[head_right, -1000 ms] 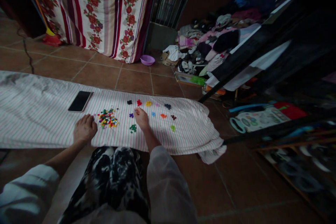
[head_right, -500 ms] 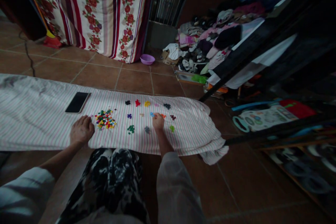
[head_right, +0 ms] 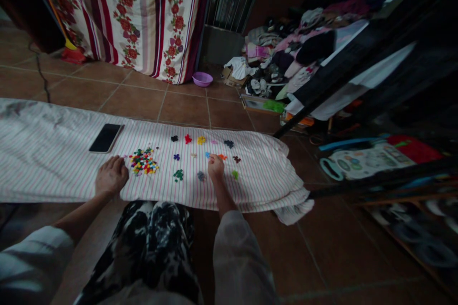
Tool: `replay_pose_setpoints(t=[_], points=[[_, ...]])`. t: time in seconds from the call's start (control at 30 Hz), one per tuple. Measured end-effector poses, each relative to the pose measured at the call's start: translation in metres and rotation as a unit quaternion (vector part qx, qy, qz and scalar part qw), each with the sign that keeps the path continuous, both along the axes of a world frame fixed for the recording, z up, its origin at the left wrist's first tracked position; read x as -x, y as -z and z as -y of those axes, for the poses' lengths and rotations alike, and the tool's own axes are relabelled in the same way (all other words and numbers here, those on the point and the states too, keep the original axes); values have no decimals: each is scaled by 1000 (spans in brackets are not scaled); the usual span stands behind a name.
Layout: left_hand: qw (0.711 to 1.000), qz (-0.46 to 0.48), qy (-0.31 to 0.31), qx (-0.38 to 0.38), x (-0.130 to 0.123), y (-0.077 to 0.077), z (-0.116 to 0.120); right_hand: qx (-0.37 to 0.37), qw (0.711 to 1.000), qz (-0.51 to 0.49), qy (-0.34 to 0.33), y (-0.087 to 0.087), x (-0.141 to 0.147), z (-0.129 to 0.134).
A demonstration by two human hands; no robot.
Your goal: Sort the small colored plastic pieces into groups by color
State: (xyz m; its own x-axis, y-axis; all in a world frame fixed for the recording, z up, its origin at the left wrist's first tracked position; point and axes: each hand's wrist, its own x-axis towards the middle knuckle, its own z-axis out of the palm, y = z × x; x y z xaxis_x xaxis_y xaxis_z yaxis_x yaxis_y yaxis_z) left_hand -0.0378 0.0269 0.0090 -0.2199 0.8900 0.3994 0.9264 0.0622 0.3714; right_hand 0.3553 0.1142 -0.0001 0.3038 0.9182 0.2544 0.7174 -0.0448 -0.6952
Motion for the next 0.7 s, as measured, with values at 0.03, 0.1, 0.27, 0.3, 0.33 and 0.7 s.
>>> replay_pose_setpoints(t=[0.03,0.1,0.27,0.3,0.33,0.7], points=[[1000,-1,-2,1,0,0,0,-5,1000,2,-1,1,0,0],[1000,-3,-5,6,1,1,-1,-8,1000,6,-3,1,-1,1],[1000,-3,-1,22,2,2,-1,-7,1000,-4,-13,-2,-1,3],[1000,-1,1,23,2,2,-1,-9,1000,-5,-13,-4,-1,3],[1000,1,1,23,2,2,-1,-14,1000,-4,-12,-5,0,3],[1000,-16,-8,8,1,5,-2,-44,994,-12,-103,-28,49,-6]])
